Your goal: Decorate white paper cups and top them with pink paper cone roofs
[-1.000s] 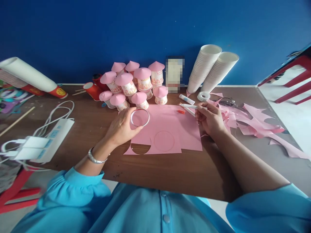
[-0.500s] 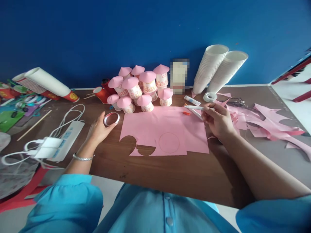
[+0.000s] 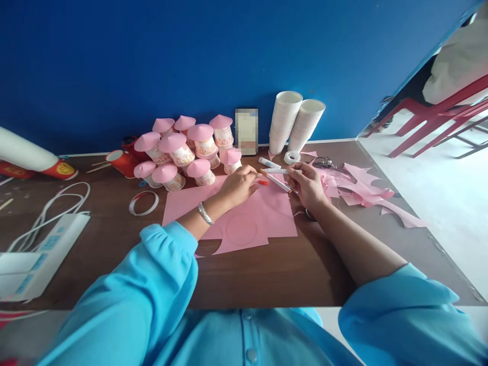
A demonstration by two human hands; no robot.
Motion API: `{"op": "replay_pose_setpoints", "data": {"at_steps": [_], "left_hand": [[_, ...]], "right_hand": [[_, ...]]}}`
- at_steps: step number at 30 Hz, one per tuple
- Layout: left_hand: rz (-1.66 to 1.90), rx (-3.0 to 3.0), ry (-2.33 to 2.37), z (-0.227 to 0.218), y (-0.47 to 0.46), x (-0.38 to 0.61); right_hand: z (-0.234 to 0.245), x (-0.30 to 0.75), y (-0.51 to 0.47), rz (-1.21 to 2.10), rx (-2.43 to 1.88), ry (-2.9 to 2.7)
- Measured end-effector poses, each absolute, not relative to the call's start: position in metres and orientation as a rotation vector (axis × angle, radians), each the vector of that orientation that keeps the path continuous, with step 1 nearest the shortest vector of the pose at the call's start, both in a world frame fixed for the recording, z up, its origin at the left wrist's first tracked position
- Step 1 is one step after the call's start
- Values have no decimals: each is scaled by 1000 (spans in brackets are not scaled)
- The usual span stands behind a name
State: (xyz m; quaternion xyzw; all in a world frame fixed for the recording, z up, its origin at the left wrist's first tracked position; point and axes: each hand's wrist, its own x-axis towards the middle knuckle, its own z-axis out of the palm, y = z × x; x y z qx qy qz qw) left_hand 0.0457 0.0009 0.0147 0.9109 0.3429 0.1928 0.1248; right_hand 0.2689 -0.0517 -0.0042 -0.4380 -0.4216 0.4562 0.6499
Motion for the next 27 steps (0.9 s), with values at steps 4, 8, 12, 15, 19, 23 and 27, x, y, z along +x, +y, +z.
{"op": "replay_pose_setpoints", "data": {"at_steps": [4,8,12,15,19,23,27], "left_hand": [[525,2588,973,4,15,71],[609,2544,1022,1,15,60],[762,2319,1049,1,13,39],[873,2064,981,1,10,29],[885,1958,938,2,8,26],[869,2018,944,2,8,30],[872,2107,930,1,6,32]], "right_hand": [[-3,274,-49,996,-993,-938],[-6,276,-45,1002,-998,-943],[-9,274,-45,1022,-1004,-974],[-9,271,-46,1041,-1024,-1005],[-10,269,-48,1062,-1061,-1043],[-11,269,-50,1062,-1093,-1085],[-5,269,-53,1058,-1112,-1150]]}}
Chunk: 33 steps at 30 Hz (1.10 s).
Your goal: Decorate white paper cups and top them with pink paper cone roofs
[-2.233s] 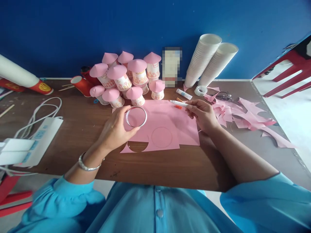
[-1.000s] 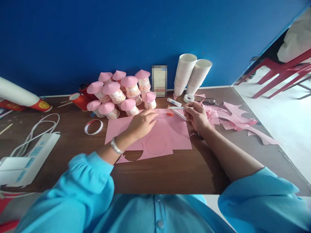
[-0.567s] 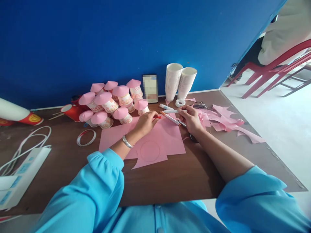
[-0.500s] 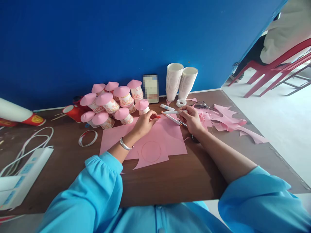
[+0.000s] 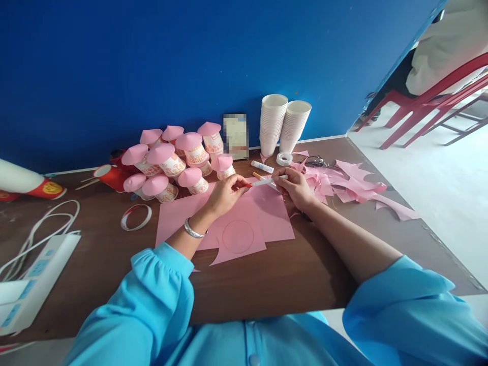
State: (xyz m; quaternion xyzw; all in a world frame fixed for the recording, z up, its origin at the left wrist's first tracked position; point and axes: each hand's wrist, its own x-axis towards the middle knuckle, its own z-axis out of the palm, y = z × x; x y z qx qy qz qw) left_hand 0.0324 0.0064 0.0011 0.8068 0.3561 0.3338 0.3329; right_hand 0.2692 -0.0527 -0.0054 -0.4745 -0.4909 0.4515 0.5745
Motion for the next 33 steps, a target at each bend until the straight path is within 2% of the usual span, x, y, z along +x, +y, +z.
{"op": "replay_pose_setpoints", "data": {"at_steps": [12,14,19,27,33], "left_hand": [[1017,2633,843,6,-3,20],[966,2638,858,5,-3,21],[951,2679,876,11,-4,14],[798,2648,1046,10,-23,-49],[788,2653,1170,-1,-39,-92]], "right_hand": [[-10,253,-61,1119,-1119,-1270],[-9,254,-60,1007,-1197,-1424],[1,269,-58,495,-1484,-1768],[18,286,-66,61,-1723,-2063],[33,306,-98,-130,-1944,-2153]]}}
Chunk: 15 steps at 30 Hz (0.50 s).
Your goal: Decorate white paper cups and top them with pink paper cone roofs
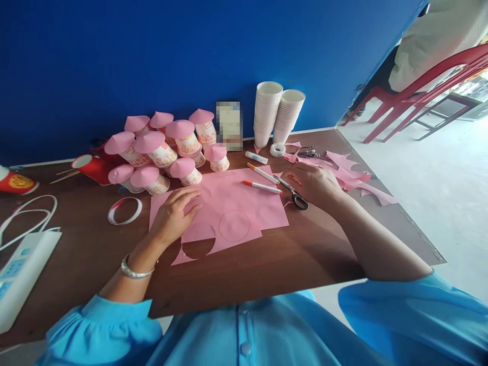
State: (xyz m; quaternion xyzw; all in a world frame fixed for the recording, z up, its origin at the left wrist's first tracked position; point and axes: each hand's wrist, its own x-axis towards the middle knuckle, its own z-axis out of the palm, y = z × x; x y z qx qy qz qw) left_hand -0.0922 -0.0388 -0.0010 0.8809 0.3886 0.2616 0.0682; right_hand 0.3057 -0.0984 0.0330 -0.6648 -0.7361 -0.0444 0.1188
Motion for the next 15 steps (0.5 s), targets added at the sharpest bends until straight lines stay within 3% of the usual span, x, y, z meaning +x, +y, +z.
{"op": "replay_pose_setpoints", "data": {"at_steps": [15], "left_hand": [[723,2623,1310,-6,-52,-101]], "right_hand": [[18,307,-148,-156,-2288,-2305]]}}
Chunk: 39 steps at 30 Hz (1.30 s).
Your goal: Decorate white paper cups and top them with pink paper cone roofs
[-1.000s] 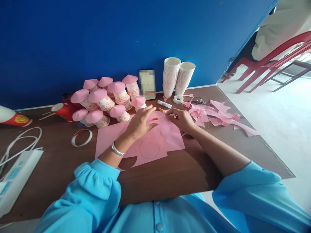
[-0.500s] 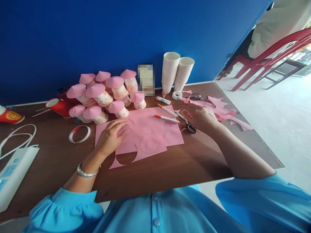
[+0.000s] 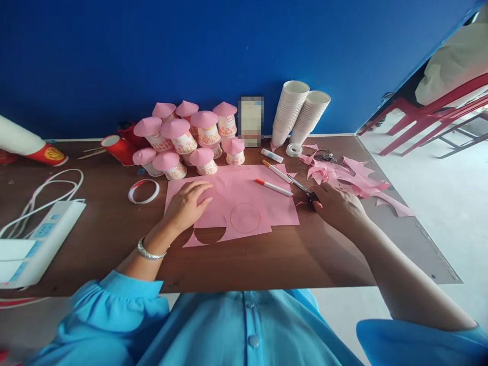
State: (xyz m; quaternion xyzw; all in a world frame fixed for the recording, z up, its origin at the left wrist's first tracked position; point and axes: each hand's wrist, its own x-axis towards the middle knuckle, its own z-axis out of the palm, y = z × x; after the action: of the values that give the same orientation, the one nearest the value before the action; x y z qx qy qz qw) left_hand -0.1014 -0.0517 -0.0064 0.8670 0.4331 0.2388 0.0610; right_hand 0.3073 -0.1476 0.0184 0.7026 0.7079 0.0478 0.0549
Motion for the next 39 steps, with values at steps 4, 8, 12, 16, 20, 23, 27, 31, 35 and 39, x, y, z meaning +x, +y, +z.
{"op": "replay_pose_setpoints", "data": {"at_steps": [4,8,12,16,20,23,27,31,35,39], "left_hand": [[689,2633,1362,-3,-57,-103],[629,2650,1392,1,-67,-106],[584,2657,1409,5,-77,-112],[545,2652,1395,10,-91,-112],[435,2545,1385,16,-117,-97],[383,2476,1391,16,-137,-84],[300,2516,1405,15,-155,-75],[261,2789,1302,14,-161,-72],[343,3019,1188,13,-157,-69],[547,2907,1235,23,-154,-71]], "right_hand": [[19,309,-153,177,2090,2124],[20,310,-156,129,2099,2131],[23,315,-159,101,2140,2162],[34,321,-164,195,2158,2334],[46,316,-169,144,2344,2493],[46,302,-171,-281,2565,2590],[35,279,-172,-891,2514,2753],[27,258,-171,-771,2265,2969],[26,236,-171,-505,1930,3141],[22,214,-177,-298,1525,3283]]}}
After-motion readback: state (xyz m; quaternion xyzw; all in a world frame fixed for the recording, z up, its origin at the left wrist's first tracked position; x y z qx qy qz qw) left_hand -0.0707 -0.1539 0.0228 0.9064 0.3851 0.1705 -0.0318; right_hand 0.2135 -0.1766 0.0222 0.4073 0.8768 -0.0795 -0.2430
